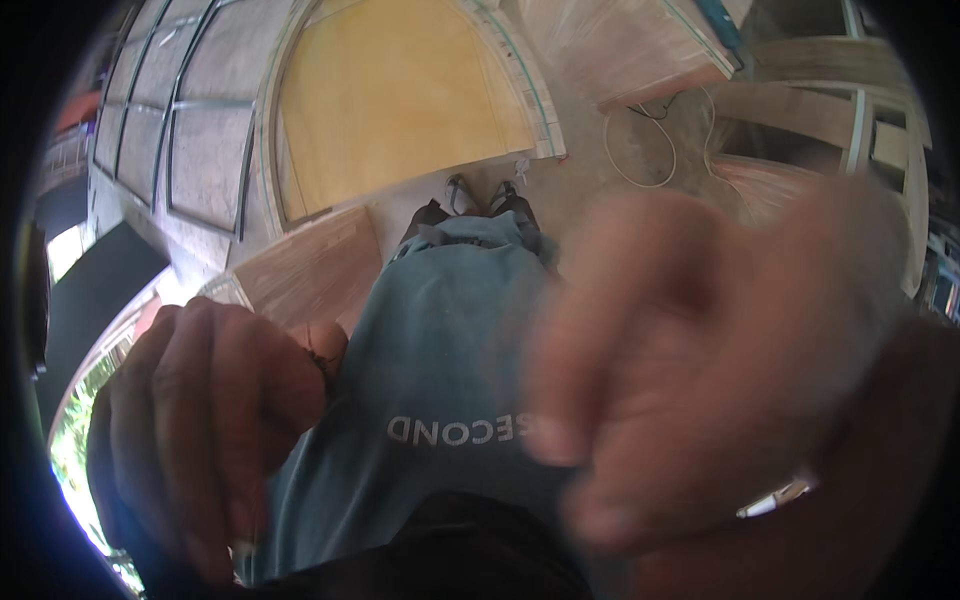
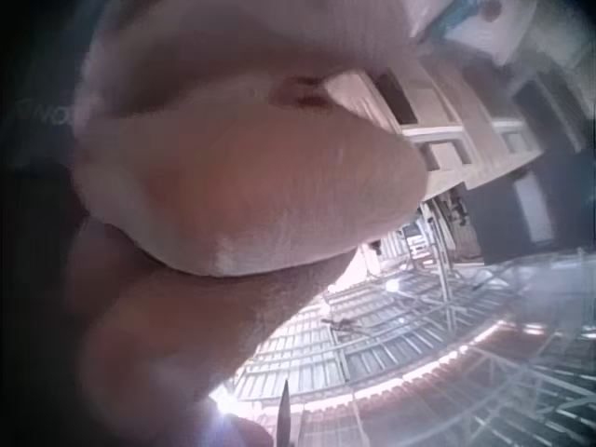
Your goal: The person positions a curved wooden panel on a workbench, marks its edges with a pen, and sands the surface and edges using a handheld electric sander. The person handles the panel and the sander throughout the task.
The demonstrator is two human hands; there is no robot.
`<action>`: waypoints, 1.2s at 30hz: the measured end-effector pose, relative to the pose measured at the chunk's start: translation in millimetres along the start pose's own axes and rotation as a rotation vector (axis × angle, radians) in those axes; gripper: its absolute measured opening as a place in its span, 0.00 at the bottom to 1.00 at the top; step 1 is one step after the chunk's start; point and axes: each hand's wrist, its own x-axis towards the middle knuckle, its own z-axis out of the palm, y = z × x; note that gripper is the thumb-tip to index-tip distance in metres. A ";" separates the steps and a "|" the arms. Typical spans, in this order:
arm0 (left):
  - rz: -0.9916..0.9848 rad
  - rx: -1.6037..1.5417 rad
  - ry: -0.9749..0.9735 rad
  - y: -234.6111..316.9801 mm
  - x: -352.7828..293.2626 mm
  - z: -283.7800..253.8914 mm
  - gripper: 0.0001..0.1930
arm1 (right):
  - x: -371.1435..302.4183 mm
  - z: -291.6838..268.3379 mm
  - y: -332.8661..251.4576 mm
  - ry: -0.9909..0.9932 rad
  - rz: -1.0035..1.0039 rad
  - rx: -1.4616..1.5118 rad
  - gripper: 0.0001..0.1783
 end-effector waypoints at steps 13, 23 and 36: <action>-0.723 0.209 1.301 -158.0 -160.0 -83.3 0.22 | -120.6 -90.6 167.8 -0.114 1.088 -0.561 0.11; -0.548 -0.472 1.864 -257.8 -340.5 -175.2 0.53 | -244.4 -210.8 298.9 0.517 1.485 -0.025 0.20; -0.449 -0.576 1.532 -255.5 -322.1 -186.0 0.26 | -228.4 -203.9 302.3 0.575 1.527 -0.064 0.20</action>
